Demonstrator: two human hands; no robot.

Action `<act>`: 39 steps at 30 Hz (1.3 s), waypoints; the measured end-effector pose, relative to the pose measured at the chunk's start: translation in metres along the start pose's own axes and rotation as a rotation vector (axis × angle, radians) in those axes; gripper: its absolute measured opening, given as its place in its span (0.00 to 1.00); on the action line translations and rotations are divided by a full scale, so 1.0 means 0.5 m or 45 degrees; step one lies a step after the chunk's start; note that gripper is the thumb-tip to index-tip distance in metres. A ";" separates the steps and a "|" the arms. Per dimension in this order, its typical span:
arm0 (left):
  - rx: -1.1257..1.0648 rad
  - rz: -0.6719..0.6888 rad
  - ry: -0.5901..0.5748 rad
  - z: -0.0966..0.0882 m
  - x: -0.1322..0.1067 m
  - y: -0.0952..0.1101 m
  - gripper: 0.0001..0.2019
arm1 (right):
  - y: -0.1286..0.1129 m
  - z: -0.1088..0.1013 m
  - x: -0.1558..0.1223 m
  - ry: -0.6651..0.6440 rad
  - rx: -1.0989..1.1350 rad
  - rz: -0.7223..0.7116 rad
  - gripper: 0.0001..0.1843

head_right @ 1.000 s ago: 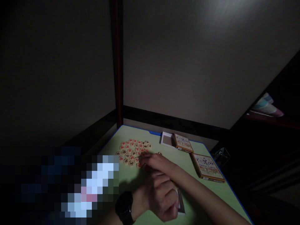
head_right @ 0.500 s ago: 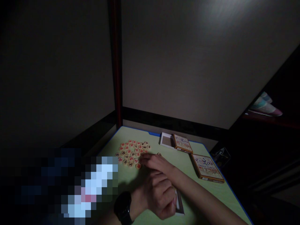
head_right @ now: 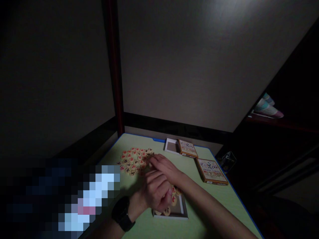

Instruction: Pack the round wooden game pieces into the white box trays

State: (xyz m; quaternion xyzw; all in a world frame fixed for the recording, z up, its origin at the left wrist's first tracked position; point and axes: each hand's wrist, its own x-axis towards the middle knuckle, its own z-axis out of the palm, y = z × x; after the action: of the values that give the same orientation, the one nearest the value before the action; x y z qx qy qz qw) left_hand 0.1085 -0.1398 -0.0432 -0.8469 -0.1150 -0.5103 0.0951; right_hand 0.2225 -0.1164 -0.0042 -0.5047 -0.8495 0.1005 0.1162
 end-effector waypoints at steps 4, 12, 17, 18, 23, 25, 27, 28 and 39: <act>-0.007 -0.144 0.053 -0.005 0.001 -0.013 0.12 | 0.023 -0.036 -0.126 0.325 0.118 -0.044 0.10; -0.016 -0.279 -0.220 -0.003 -0.006 -0.013 0.11 | -0.038 0.018 -0.315 0.129 -0.120 0.202 0.10; -0.032 -0.362 -0.414 -0.010 -0.006 -0.018 0.10 | -0.038 0.045 -0.284 0.142 -0.388 0.220 0.11; -0.028 -0.380 -0.441 -0.013 -0.004 -0.019 0.10 | -0.037 0.042 -0.280 0.145 -0.410 0.229 0.11; -0.019 -0.465 -0.603 -0.024 0.010 -0.019 0.11 | -0.034 -0.003 -0.297 0.229 -0.260 0.293 0.08; -0.005 -0.497 -0.692 -0.025 0.016 -0.015 0.11 | -0.032 -0.018 -0.307 0.267 -0.147 0.371 0.09; 0.012 -0.513 -0.771 -0.026 0.021 -0.011 0.10 | -0.032 -0.022 -0.310 0.262 -0.065 0.449 0.09; 0.016 -0.514 -0.802 -0.027 0.023 -0.009 0.10 | -0.032 -0.021 -0.308 0.236 -0.039 0.468 0.10; 0.130 -0.626 -0.870 -0.025 0.020 -0.033 0.12 | -0.043 0.003 -0.258 -0.032 -0.246 0.551 0.14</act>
State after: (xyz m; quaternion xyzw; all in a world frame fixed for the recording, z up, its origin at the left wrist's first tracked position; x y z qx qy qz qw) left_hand 0.0978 -0.1268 -0.0278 -0.9090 -0.3636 -0.2015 -0.0309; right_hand 0.2638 -0.2403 -0.0116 -0.6825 -0.7286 0.0477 0.0325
